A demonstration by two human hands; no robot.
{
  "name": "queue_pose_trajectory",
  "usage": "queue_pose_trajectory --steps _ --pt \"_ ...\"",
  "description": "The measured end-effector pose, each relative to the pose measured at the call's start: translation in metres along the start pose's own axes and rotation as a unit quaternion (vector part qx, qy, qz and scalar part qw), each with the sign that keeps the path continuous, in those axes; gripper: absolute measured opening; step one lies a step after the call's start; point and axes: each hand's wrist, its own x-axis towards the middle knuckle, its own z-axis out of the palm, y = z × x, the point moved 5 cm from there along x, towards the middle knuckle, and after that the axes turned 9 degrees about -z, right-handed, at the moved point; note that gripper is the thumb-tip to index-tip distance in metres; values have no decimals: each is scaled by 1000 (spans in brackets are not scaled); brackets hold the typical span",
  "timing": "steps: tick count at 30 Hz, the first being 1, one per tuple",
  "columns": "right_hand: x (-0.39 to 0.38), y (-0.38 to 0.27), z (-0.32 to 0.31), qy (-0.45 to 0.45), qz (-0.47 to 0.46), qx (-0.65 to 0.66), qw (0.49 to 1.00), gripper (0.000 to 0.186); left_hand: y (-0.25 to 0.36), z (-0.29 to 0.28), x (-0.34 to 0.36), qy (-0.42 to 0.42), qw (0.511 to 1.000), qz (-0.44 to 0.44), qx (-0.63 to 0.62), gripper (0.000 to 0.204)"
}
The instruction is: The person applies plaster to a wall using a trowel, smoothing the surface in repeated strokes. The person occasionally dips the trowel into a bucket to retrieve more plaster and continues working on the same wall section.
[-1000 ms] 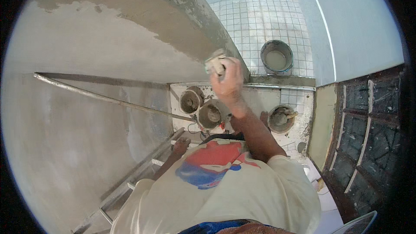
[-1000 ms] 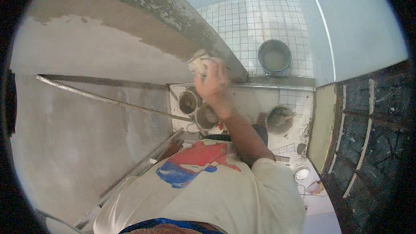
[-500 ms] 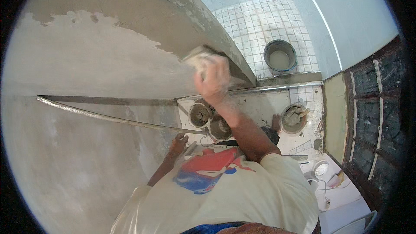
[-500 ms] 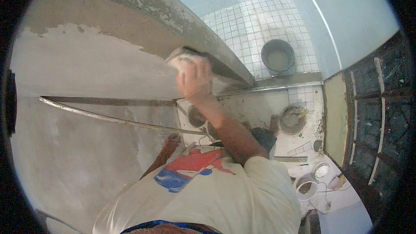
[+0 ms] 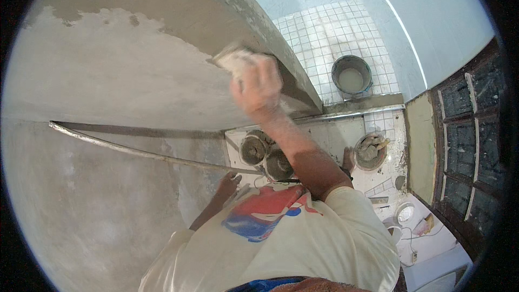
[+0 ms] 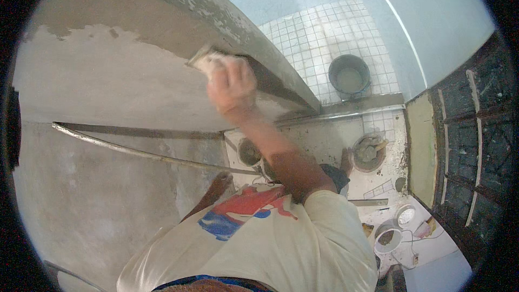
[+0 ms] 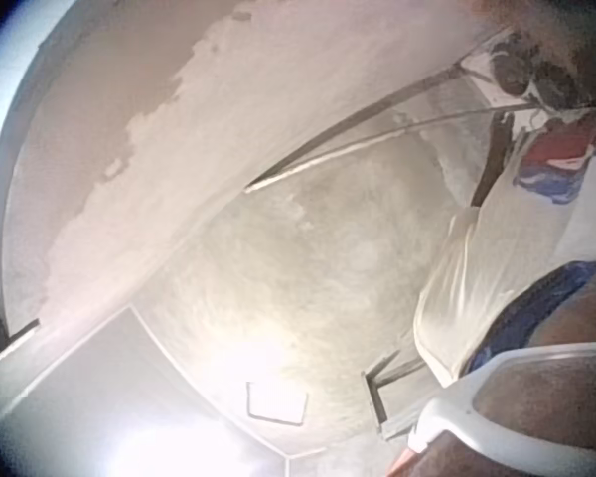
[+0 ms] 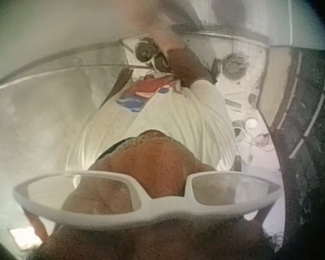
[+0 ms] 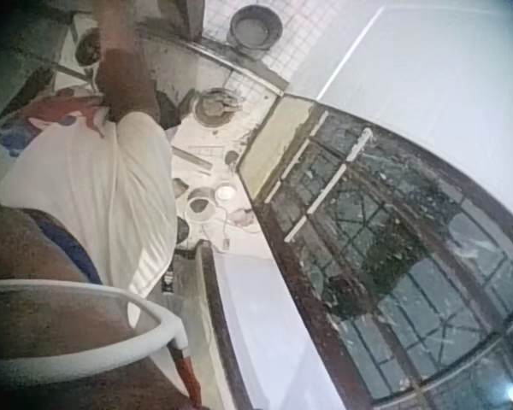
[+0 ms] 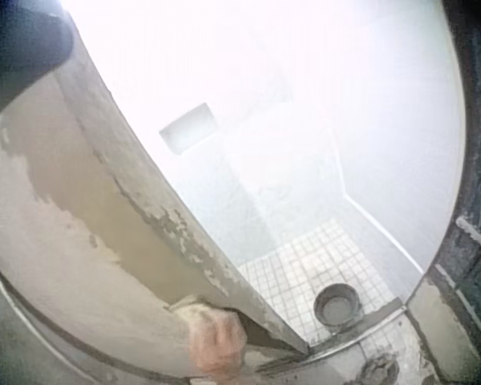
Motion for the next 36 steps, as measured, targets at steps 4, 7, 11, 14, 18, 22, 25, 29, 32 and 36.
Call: queue_pose_trajectory --steps 4,7,11,14,18,22,25,29,32,36 --pt "-17 -13 9 -54 -10 54 997 40 24 -2 -18 -13 1000 -7 3 59" --pt "15 -11 -17 39 -15 -29 999 46 26 3 -22 -16 1000 -12 -21 56" --pt "9 -14 19 -62 -48 -17 997 36 1 19 -2 -9 999 47 1 51" --pt "-35 -23 28 -151 4 75 986 32 1 15 22 -18 987 134 84 47" --pt "-105 -11 -44 -212 215 215 929 33 -35 49 26 3 957 230 178 31" --pt "-216 54 -154 -263 266 146 916 30 51 54 -16 -102 990 95 -27 22" --pt "-332 111 -263 -300 296 -97 901 31 73 76 0 -53 964 167 201 28" --pt "-471 183 -406 -198 630 -161 733 25 140 133 -17 -130 982 13 135 21" --pt "-554 225 -451 -218 652 -220 692 29 168 174 -15 -146 980 36 128 17" --pt "-651 294 -450 -480 568 -289 603 35 184 218 -19 -152 965 127 170 15"
